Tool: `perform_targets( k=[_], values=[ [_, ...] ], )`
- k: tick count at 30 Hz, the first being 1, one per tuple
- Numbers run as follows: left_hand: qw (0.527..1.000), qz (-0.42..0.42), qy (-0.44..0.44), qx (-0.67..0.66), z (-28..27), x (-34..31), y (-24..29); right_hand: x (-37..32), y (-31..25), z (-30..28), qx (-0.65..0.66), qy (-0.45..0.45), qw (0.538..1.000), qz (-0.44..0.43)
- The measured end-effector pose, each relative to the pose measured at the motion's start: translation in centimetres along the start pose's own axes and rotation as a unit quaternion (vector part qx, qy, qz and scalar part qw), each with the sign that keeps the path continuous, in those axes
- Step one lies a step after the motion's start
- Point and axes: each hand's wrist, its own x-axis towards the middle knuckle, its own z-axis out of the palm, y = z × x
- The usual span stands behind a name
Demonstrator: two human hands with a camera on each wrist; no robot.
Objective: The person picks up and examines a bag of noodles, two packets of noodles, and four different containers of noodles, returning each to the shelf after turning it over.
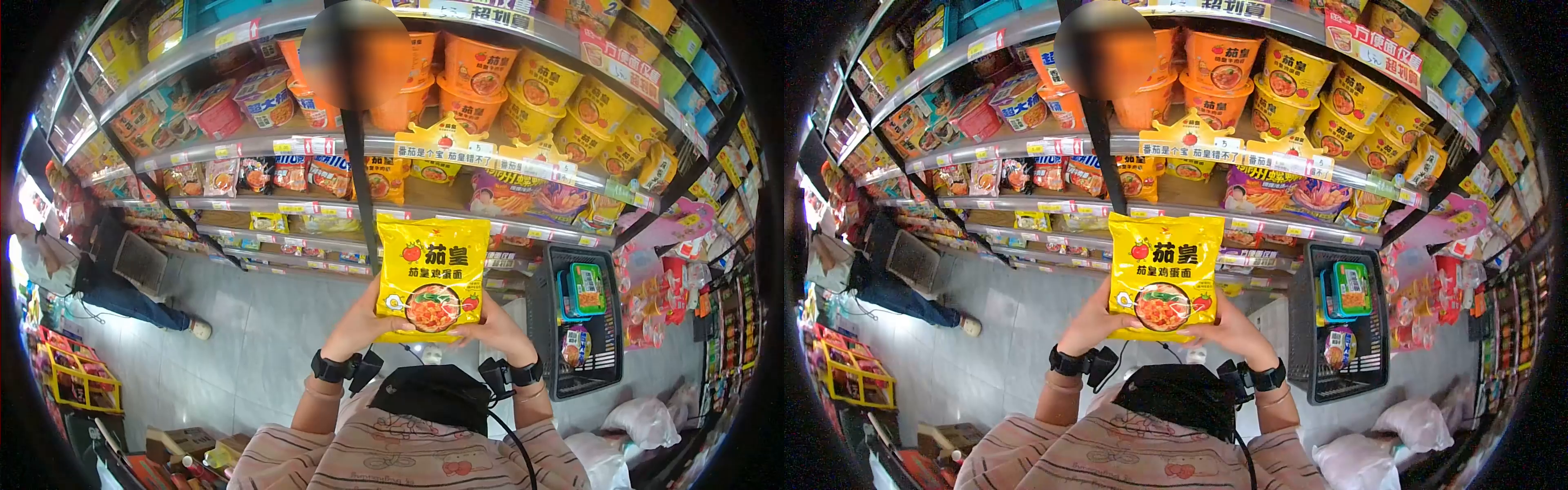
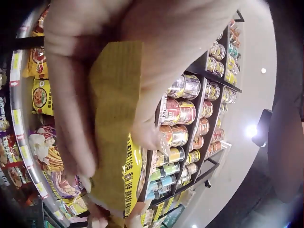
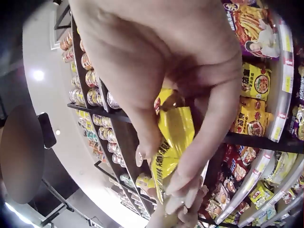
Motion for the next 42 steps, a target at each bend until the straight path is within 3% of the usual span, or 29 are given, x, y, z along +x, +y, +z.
perform_targets(
  k=[6, 9, 11, 12, 14, 18, 22, 23, 28, 31, 34, 37, 39, 41, 42],
  values=[
    [0.997, 0.000, 0.008, -0.073, 0.9, 1.5, -1.1, 0.0, 0.3, -1.7, 0.007, 0.024, 0.998, -0.054],
    [0.999, 0.037, 0.022, 0.021, 0.8, 2.4, -1.6, 0.7, -0.2, -2.0, -0.029, 0.039, 0.995, -0.092],
    [0.995, 0.016, 0.088, 0.042, 1.7, 2.6, -0.6, 0.9, -1.3, -1.3, -0.072, 0.090, 0.988, -0.105],
    [0.991, 0.004, 0.120, 0.051, 2.2, 2.7, 0.0, 1.4, -1.6, -1.3, -0.160, 0.108, 0.969, -0.151],
    [0.992, 0.043, 0.086, 0.082, 2.2, 3.1, 0.5, 2.4, -2.3, -1.5, -0.331, 0.139, 0.902, -0.239],
    [0.998, 0.053, 0.014, 0.017, 3.0, 3.5, 2.0, 3.8, -3.9, -1.4, -0.433, 0.080, 0.863, -0.250],
    [0.987, 0.031, 0.051, -0.147, 3.0, 4.8, 1.6, 5.0, -3.2, -1.5, -0.613, 0.029, 0.714, -0.337],
    [0.972, 0.019, 0.072, -0.223, 3.3, 4.7, 1.8, 5.1, -3.2, -1.4, -0.630, 0.024, 0.690, -0.355],
    [0.940, 0.066, 0.148, -0.300, 3.0, 6.2, 0.8, 5.7, -4.2, -1.2, -0.674, 0.002, 0.597, -0.436],
    [0.924, 0.088, 0.170, -0.331, 2.9, 6.3, 1.2, 5.5, -4.4, -1.3, -0.691, 0.054, 0.589, -0.416],
    [0.912, 0.115, 0.161, -0.360, 1.2, 6.3, 1.4, 5.6, -2.8, -3.1, -0.636, 0.031, 0.641, -0.430],
    [0.917, 0.135, 0.161, -0.339, -0.6, 5.7, 1.1, 5.7, -1.0, -5.2, -0.589, 0.038, 0.728, -0.348],
    [0.922, 0.133, 0.144, -0.334, -1.3, 5.0, 1.6, 6.4, -0.7, -5.3, -0.347, 0.070, 0.891, -0.283],
    [0.946, 0.106, 0.086, -0.294, -2.8, 4.0, 1.0, 6.4, -1.1, -5.9, -0.079, 0.052, 0.984, -0.148],
    [0.956, 0.093, 0.057, -0.273, -3.4, 3.7, 0.7, 6.2, -1.6, -5.9, -0.001, -0.001, 0.990, -0.144]
  ],
)
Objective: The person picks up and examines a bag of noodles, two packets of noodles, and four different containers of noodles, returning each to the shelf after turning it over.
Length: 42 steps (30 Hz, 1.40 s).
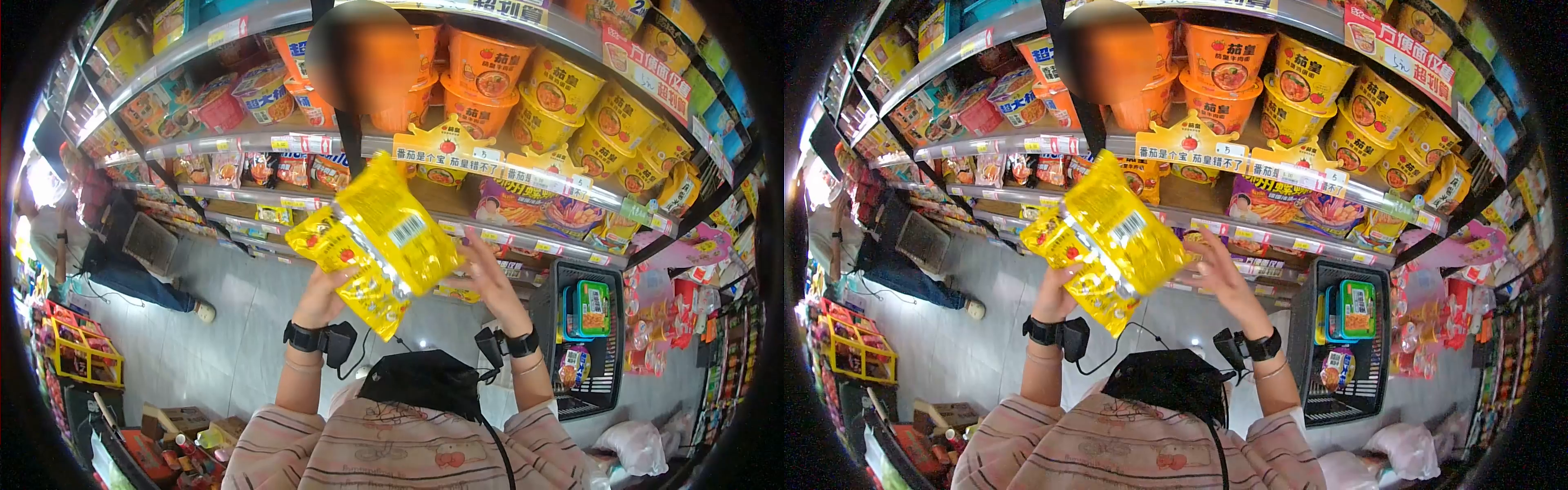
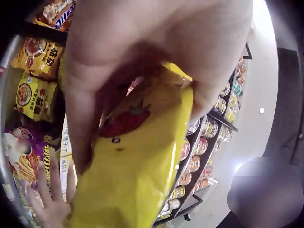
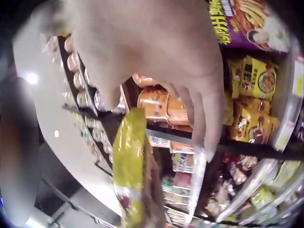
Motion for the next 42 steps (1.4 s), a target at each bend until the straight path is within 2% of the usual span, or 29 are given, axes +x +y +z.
perform_targets(
  k=[2, 3, 4, 5, 6, 8, 9, 12, 18, 21, 24, 27, 30, 31, 34, 35, 38, 39, 40, 42],
  values=[
    [0.998, -0.043, -0.022, 0.043, -0.4, 0.0, 0.0, 0.0, -0.8, 0.0, 0.167, -0.083, 0.982, 0.009],
    [0.997, -0.051, -0.022, 0.059, -0.2, 0.0, -0.3, -0.2, -1.1, -0.2, 0.129, -0.115, 0.983, 0.055],
    [0.995, -0.058, -0.023, 0.075, 0.0, 0.1, -0.5, -0.3, -0.9, 0.1, 0.065, -0.103, 0.992, 0.043],
    [0.994, -0.082, 0.021, 0.070, 0.5, 0.2, -0.4, -0.3, -0.6, 0.5, 0.001, -0.091, 0.995, 0.031],
    [0.996, -0.052, 0.012, 0.066, 1.1, 0.5, -0.4, -0.2, -0.4, 0.9, -0.063, -0.078, 0.995, 0.019],
    [0.998, 0.009, -0.005, 0.057, 1.8, 0.8, -0.5, 0.0, -0.4, 1.4, -0.046, -0.028, 0.998, 0.025],
    [0.995, -0.001, -0.002, 0.101, 1.6, 1.0, -0.6, -0.1, -0.5, 1.8, -0.037, -0.002, 0.999, 0.029],
    [0.983, 0.010, 0.017, 0.181, 1.9, 1.3, -0.9, -0.4, -1.2, 3.0, -0.104, 0.010, 0.994, -0.020],
    [0.986, 0.006, 0.022, 0.166, 0.4, 1.2, -1.7, -0.8, -2.8, 4.3, -0.185, 0.003, 0.983, 0.003],
    [0.987, 0.041, 0.028, 0.152, 0.7, 0.9, -2.0, -0.5, -2.1, 4.5, -0.225, -0.010, 0.971, -0.080],
    [0.989, 0.040, 0.029, 0.137, 1.0, 0.9, -2.4, -0.5, -2.6, 5.4, -0.192, 0.012, 0.980, -0.050],
    [0.978, 0.003, 0.054, 0.203, 1.1, 0.9, -2.2, -0.1, -0.9, 5.3, -0.141, 0.063, 0.986, -0.064],
    [0.981, -0.060, 0.074, 0.166, 1.7, 1.0, -2.2, 0.3, -0.3, 5.6, -0.066, 0.105, 0.991, -0.047],
    [0.984, -0.044, 0.068, 0.158, 1.7, 1.1, -2.1, 0.4, -0.1, 5.5, -0.100, 0.080, 0.990, -0.064],
    [0.988, -0.010, 0.058, 0.146, 1.5, 1.4, -1.5, 0.0, -1.8, 5.6, -0.031, 0.004, 0.999, -0.032],
    [0.987, -0.006, 0.056, 0.150, 1.4, 1.4, -1.0, 0.0, -1.9, 4.4, -0.069, -0.054, 0.996, -0.034],
    [0.987, -0.021, 0.007, 0.157, 0.4, 1.4, 0.5, 0.3, -3.8, 2.6, 0.011, -0.085, 0.995, -0.052],
    [0.987, -0.035, -0.014, 0.157, 0.1, 1.1, 0.6, 0.7, -3.8, 1.7, 0.075, -0.114, 0.989, -0.056],
    [0.980, -0.036, -0.026, 0.192, 0.4, 0.9, 0.8, 0.6, -3.3, 1.5, 0.161, -0.099, 0.980, -0.064],
    [0.963, -0.035, -0.055, 0.263, 1.8, 1.1, 1.9, 1.0, -4.6, 1.4, 0.081, -0.120, 0.986, -0.083]
  ],
)
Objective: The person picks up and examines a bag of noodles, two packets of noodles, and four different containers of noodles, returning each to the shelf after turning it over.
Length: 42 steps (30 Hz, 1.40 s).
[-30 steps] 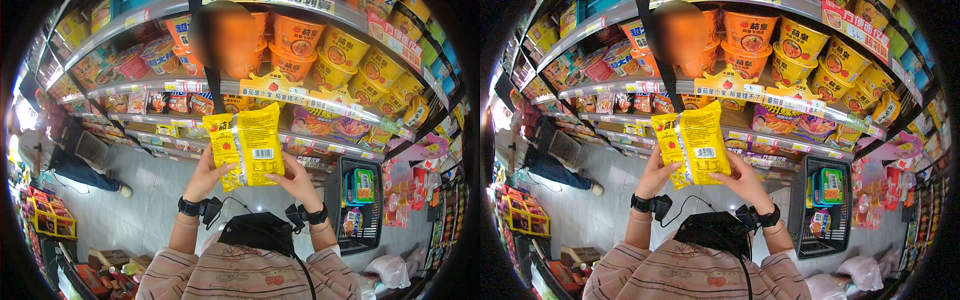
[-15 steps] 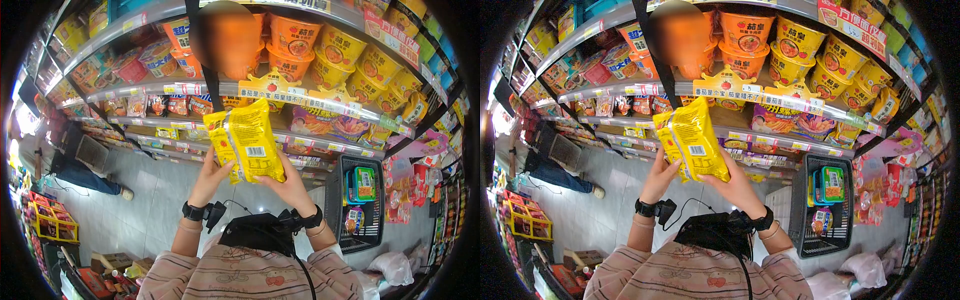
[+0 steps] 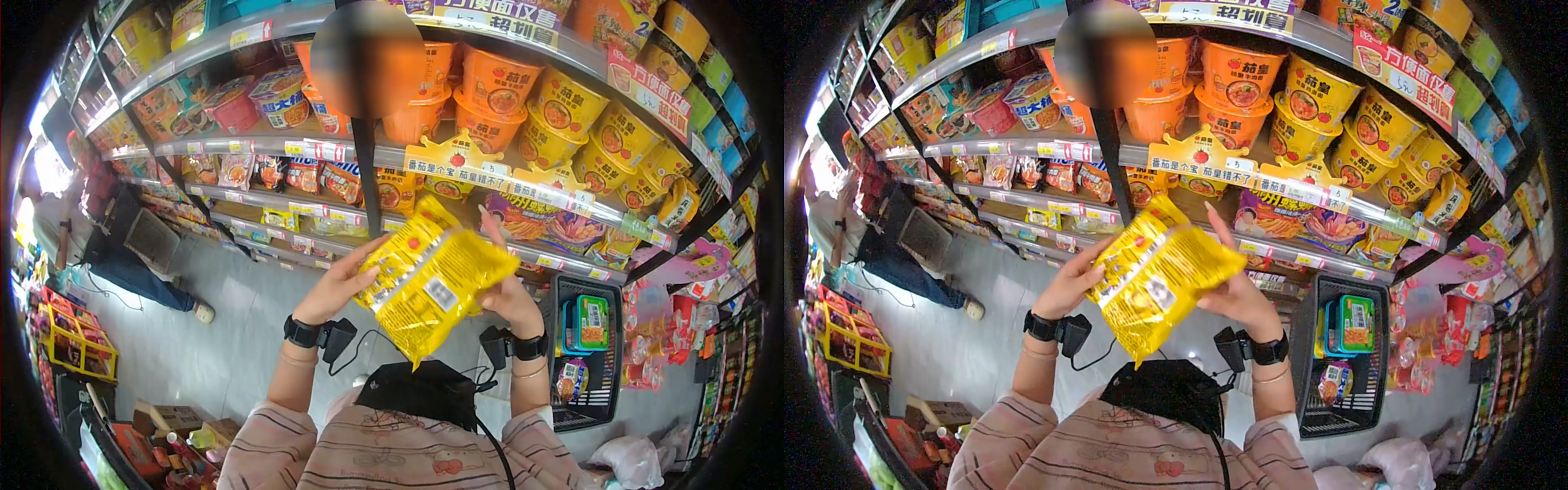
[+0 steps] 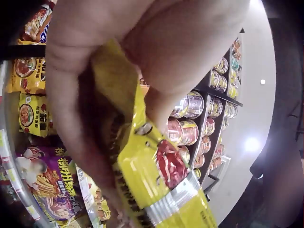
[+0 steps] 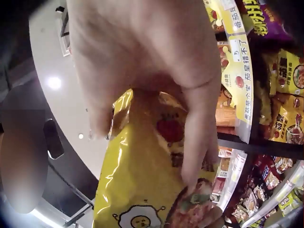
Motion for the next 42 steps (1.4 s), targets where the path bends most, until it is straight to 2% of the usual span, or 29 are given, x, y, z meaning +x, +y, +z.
perform_targets(
  k=[1, 4, 7, 10, 11, 12, 13, 14, 15, 18, 22, 25, 28, 31, 42],
  values=[
    [1.000, 0.012, -0.013, 0.026, 0.3, 0.0, 0.1, 0.1, 0.0, 0.1, -0.021, 0.015, 1.000, 0.003],
    [0.997, -0.069, -0.012, -0.016, -0.5, 0.4, -1.1, 0.4, 0.7, 0.4, -0.095, 0.064, 0.993, -0.004],
    [0.989, -0.072, 0.026, -0.124, -0.4, 0.5, -1.4, 0.0, 2.2, 0.2, -0.160, 0.144, 0.976, -0.018],
    [0.971, -0.034, 0.106, -0.212, 0.2, 0.1, -0.9, 0.3, 2.9, 0.7, -0.168, 0.263, 0.950, -0.029],
    [0.961, 0.015, 0.107, -0.254, 0.6, -0.1, -1.2, 0.4, 3.0, 0.9, -0.172, 0.301, 0.937, -0.046],
    [0.977, 0.046, 0.106, -0.181, 1.6, -0.3, -1.1, 0.5, 3.1, 1.1, -0.176, 0.339, 0.922, -0.063],
    [0.986, 0.078, 0.105, -0.107, 3.0, -0.6, -0.5, 0.7, 3.4, 1.0, -0.121, 0.375, 0.917, -0.058],
    [0.988, 0.109, 0.103, -0.033, 3.9, -0.7, -0.3, 0.8, 3.4, 1.0, -0.109, 0.380, 0.916, -0.058],
    [0.984, 0.155, 0.056, 0.065, 4.0, -0.6, -0.8, 0.9, 3.5, 1.1, -0.097, 0.386, 0.916, -0.058],
    [0.966, 0.176, 0.052, 0.183, 4.1, 0.2, -1.0, 0.8, 4.1, 1.9, -0.097, 0.387, 0.915, -0.050],
    [0.953, 0.166, 0.098, 0.236, 4.4, 0.7, -1.7, 0.7, 4.8, 3.2, -0.076, 0.379, 0.920, -0.064],
    [0.962, 0.150, 0.133, 0.186, 4.5, 0.5, -2.2, 0.2, 4.2, 3.9, -0.070, 0.365, 0.928, -0.019],
    [0.958, 0.140, 0.134, 0.212, 4.5, 0.1, -2.5, -0.3, 4.3, 3.5, -0.154, 0.345, 0.926, -0.017],
    [0.961, 0.141, 0.142, 0.191, 5.0, -0.1, -2.3, -0.7, 4.4, 3.4, -0.142, 0.353, 0.925, 0.017],
    [0.968, 0.108, 0.165, 0.156, 5.1, -0.1, -3.2, -2.1, 5.7, 3.4, -0.124, 0.369, 0.919, 0.059]
  ],
)
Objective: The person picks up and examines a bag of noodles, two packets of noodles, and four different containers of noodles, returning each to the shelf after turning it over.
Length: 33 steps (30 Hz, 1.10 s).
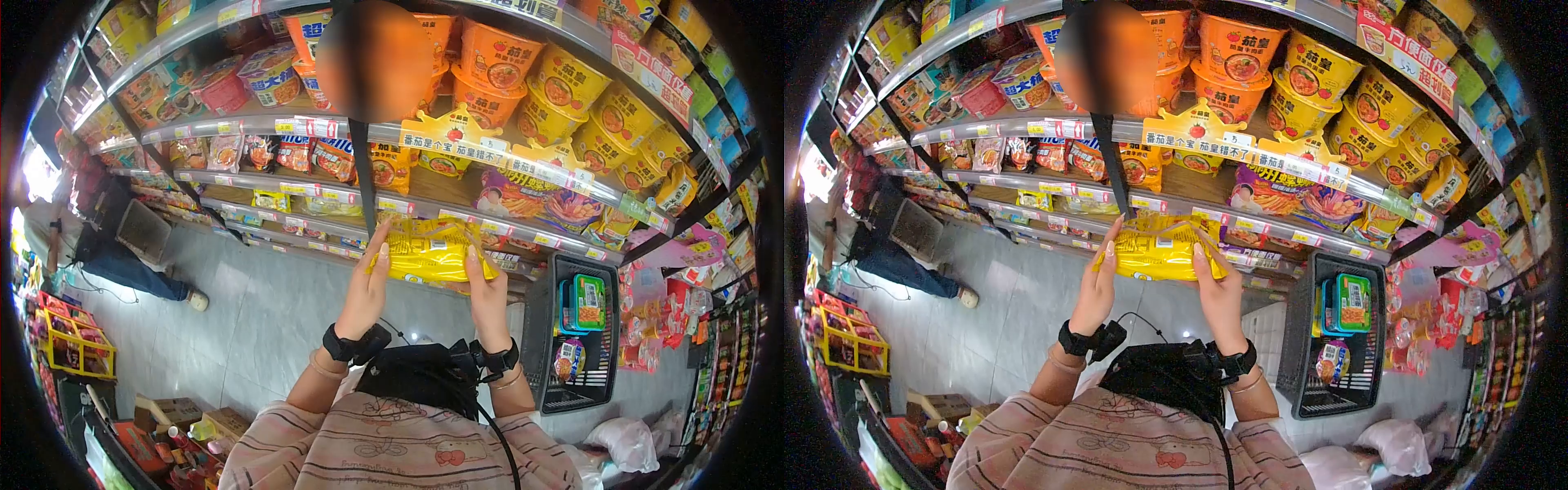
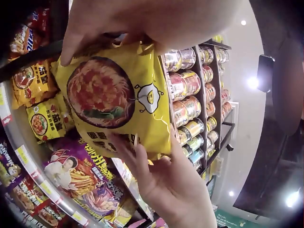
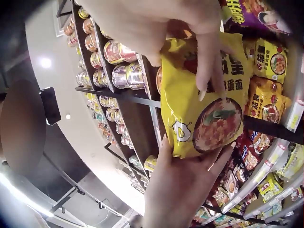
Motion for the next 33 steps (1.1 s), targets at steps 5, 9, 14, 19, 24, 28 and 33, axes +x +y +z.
perform_targets(
  k=[5, 9, 14, 19, 24, 28, 33],
  values=[
    [1.000, -0.013, -0.004, 0.017, -1.0, -0.8, -1.9, -0.4, 1.3, 0.2, 0.001, -0.008, 0.999, 0.032],
    [0.998, -0.047, -0.028, 0.019, -2.8, -1.9, -1.9, -1.5, 2.1, 1.6, -0.018, -0.003, 0.999, 0.038],
    [0.995, -0.085, -0.048, 0.017, -5.5, -3.6, -3.6, -3.1, 2.7, 3.8, -0.036, -0.014, 0.998, 0.047],
    [0.993, -0.103, -0.064, 0.014, -7.7, -4.9, -4.2, -5.0, 4.0, 5.1, -0.017, -0.013, 0.997, 0.071],
    [0.988, -0.110, -0.105, -0.001, -9.6, -6.0, -5.6, -6.8, 4.7, 6.2, -0.045, -0.014, 0.996, 0.082],
    [0.979, -0.154, -0.122, -0.046, -10.7, -6.7, -5.1, -7.8, 4.1, 7.4, -0.105, -0.012, 0.993, 0.054],
    [0.968, -0.200, -0.105, -0.108, -12.0, -7.2, -4.8, -7.9, 3.5, 7.9, -0.162, -0.073, 0.979, 0.099]
  ],
)
